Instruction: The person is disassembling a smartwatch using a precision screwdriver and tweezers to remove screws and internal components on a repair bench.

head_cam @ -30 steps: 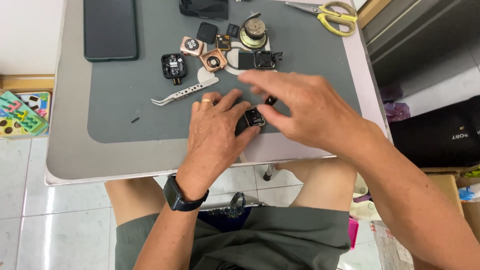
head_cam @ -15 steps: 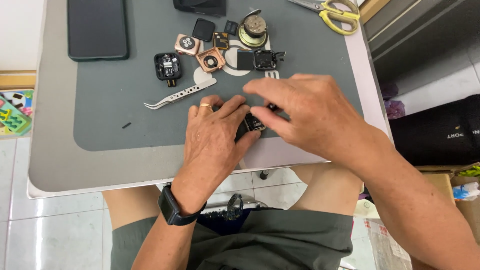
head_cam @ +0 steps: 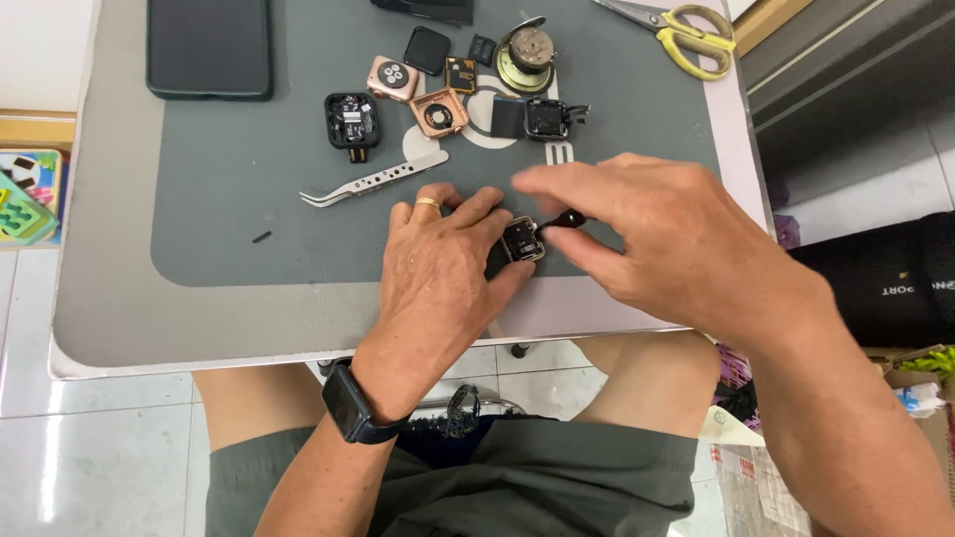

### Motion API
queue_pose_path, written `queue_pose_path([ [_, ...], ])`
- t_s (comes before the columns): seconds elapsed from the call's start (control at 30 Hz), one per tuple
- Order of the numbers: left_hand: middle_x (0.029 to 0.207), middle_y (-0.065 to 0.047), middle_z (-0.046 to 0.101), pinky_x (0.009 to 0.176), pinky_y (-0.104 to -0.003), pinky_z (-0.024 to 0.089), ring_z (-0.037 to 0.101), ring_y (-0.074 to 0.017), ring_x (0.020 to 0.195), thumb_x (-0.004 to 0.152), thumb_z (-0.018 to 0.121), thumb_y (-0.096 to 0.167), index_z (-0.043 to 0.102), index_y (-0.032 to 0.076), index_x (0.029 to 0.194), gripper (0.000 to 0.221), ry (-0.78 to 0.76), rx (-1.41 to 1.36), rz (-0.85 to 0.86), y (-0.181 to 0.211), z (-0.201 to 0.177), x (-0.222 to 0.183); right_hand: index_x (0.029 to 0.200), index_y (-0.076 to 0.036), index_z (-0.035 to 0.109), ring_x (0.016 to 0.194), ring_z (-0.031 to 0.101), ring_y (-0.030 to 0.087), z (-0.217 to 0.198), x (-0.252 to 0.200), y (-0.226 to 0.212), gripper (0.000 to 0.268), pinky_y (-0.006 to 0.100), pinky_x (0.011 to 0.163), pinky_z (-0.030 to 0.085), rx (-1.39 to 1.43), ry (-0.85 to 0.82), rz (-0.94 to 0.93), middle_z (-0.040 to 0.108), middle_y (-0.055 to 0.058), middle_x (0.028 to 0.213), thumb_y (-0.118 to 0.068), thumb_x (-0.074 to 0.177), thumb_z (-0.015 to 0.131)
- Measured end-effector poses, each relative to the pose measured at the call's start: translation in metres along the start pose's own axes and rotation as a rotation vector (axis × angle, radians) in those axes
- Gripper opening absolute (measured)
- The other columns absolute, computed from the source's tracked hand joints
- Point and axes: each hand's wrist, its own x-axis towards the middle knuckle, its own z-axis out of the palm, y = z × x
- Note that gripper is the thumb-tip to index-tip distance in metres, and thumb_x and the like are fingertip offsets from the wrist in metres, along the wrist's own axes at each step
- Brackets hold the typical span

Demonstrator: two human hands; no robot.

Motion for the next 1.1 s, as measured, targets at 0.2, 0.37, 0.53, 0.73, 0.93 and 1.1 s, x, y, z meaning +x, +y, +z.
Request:
queue_pose_path([
  [0.2,0.125,0.005,0.070,0.086,-0.047,0.039,0.054,-0.0355,0.111,0.081,0.080,0.043,0.076,0.014,0.107,0.039,0.017,0.014,-0.010,0.002,-0.001,0.000,0.119,-0.013,0.074,0.050,0.054,0.022,0.011,-0.004,0.006,0.021,0.036,0.056,0.046,-0.233,0.127,-0.045,0.052,0.000,0.056,-0.012,0.098,0.075],
  [0.37,0.125,0.005,0.069,0.080,-0.046,0.039,0.054,-0.0348,0.108,0.082,0.080,0.042,0.074,0.015,0.105,0.036,0.028,0.015,0.026,0.003,-0.006,0.000,0.118,-0.012,0.064,0.058,0.057,0.022,0.008,-0.003,0.002,0.025,0.037,0.050,0.039,-0.256,0.093,-0.009,0.064,0.002,0.080,-0.009,0.093,0.067],
  [0.53,0.124,0.004,0.069,0.079,-0.047,0.041,0.055,-0.0341,0.104,0.083,0.079,0.043,0.076,0.014,0.107,0.037,0.058,0.034,0.043,0.002,-0.006,-0.001,0.095,-0.020,0.066,0.048,0.051,0.016,0.011,-0.005,0.004,0.013,0.034,0.047,0.031,-0.326,0.127,0.059,0.052,-0.005,0.054,-0.022,0.104,0.075],
  [0.73,0.122,0.004,0.068,0.078,-0.045,0.039,0.053,-0.0323,0.103,0.083,0.079,0.040,0.075,0.011,0.102,0.035,0.030,-0.011,0.046,0.004,-0.009,0.001,0.130,0.003,0.063,0.093,0.071,0.028,0.003,0.000,0.004,0.035,0.054,0.113,0.043,-0.103,0.094,-0.147,0.074,0.013,0.109,0.000,0.096,0.071],
  [0.93,0.124,0.005,0.070,0.078,-0.046,0.041,0.054,-0.0312,0.102,0.082,0.078,0.040,0.076,0.015,0.101,0.031,0.045,0.007,0.046,0.003,-0.008,0.001,0.143,-0.002,0.057,0.139,0.054,0.040,0.001,-0.007,0.002,0.050,0.059,0.116,0.034,-0.039,0.015,-0.027,0.062,0.021,0.143,-0.004,0.094,0.068],
  [1.1,0.120,0.008,0.070,0.077,-0.046,0.040,0.055,-0.0357,0.106,0.080,0.079,0.041,0.077,0.017,0.102,0.032,0.055,0.042,0.000,0.005,-0.004,0.001,0.144,-0.005,0.055,0.100,0.072,0.024,0.016,-0.008,0.004,0.045,0.038,0.083,0.055,0.017,0.090,0.001,0.074,0.005,0.105,-0.003,0.100,0.066],
])
